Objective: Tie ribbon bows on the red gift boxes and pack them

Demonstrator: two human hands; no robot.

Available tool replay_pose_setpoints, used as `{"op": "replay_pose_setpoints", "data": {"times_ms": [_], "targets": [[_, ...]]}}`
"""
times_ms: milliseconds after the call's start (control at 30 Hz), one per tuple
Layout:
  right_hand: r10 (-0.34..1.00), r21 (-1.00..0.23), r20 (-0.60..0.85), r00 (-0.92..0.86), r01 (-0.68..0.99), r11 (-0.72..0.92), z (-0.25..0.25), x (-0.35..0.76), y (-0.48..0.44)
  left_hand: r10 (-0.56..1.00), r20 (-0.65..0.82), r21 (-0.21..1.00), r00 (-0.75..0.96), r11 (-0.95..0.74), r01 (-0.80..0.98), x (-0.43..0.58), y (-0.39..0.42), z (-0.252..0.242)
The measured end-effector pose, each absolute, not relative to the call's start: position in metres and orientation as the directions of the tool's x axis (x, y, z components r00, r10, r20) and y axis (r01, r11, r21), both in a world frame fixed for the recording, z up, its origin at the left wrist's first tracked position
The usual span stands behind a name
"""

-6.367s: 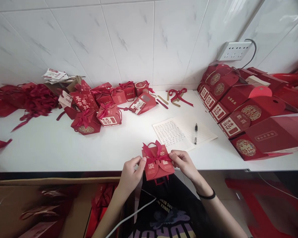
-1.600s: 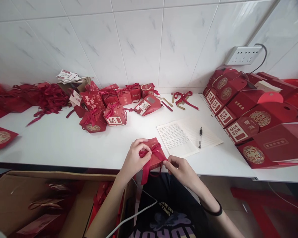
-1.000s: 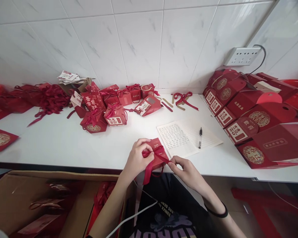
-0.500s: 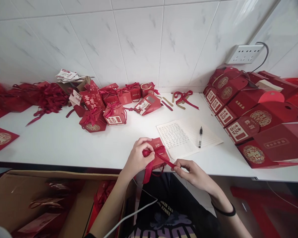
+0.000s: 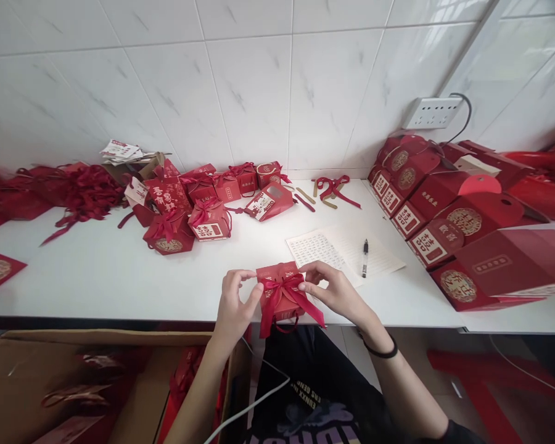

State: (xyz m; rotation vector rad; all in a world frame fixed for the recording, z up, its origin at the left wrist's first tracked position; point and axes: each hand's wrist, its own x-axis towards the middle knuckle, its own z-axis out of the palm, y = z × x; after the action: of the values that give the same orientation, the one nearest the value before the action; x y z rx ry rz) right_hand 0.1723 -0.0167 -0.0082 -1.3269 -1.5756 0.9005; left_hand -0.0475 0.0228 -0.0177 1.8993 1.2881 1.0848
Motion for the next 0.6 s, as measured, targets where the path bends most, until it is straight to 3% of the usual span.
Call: {"op": "replay_pose_setpoints", "data": {"times_ms": [133,367,600], "targets": [[0.987,-0.929,0.159,0.007,0.341,0.147,-0.009,0.160,-0.014,0.958,0.207,0.816,0.198,-0.280,0.505,-0.039,0.017,-0.013],[0.993,-0.982,0.046,0.108,0.189,0.024,-0.015,0.151,-0.017,0.951,0.273,0.846,0.147,-0.310,0.433,-0.028,0.015,-0.011],[0.996,-0.991,-0.063,0.058,0.113,-0.070,-0.019,0.154,-0.015,0.987,0.109,0.883,0.115,-0.150,0.445,-0.024,0.012,-0.017]]}}
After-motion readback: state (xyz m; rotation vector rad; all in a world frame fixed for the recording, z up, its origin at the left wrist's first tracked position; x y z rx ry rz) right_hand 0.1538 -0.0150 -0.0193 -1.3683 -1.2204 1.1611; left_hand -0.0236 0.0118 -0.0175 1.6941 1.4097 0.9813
